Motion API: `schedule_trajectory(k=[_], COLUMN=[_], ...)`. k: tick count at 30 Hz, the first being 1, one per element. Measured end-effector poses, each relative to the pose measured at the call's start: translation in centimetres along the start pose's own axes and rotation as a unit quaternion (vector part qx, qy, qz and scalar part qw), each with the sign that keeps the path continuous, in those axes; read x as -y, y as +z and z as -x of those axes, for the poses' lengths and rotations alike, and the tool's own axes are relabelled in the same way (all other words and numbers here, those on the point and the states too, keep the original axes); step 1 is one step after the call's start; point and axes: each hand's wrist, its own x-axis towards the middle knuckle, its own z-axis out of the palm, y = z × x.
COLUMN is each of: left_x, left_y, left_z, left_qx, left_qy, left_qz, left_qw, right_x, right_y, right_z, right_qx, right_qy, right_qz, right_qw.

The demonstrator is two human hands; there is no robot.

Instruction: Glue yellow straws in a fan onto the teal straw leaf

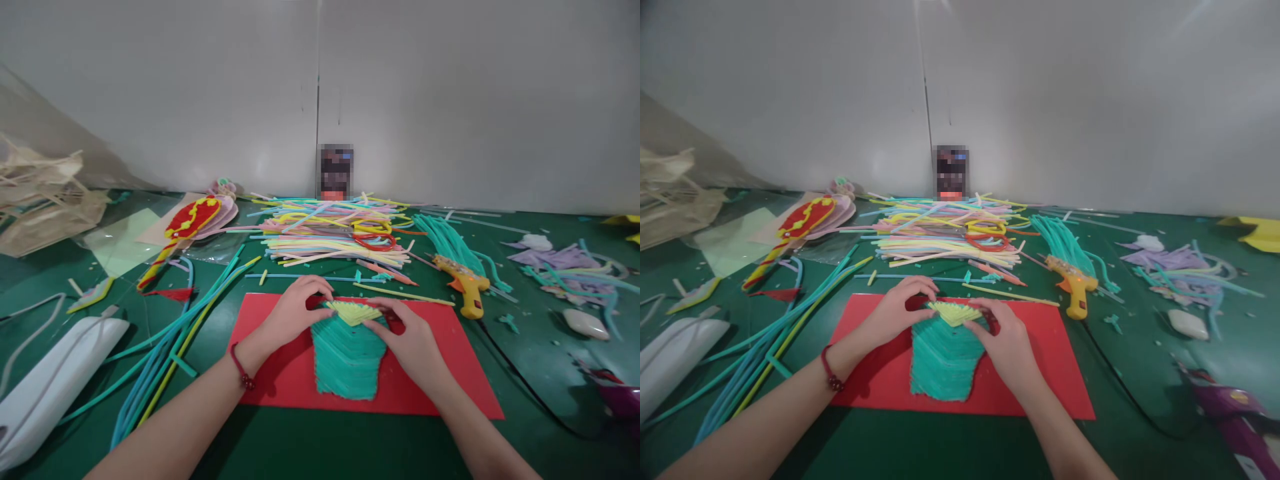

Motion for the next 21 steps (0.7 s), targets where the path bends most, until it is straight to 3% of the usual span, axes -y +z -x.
schedule_trajectory(k=[8, 21], left_x=[-0.82, -0.36], left_y=[-0.45, -0.33], left_z=[0.04, 0.05], left_qx=[0.04, 0.052], left_qy=[-0.12, -0.133], left_qz=[0.188, 0.215], left_qw=[0.974, 0.966], right_x=[0.3, 0.36], right_y=[0.02, 0.26], right_z=[-0.21, -0.14], right_qx=[0.014, 0.017], right_qy=[0.066, 0.066], right_qz=[-0.127, -0.125], right_qw=[0.99, 0.99])
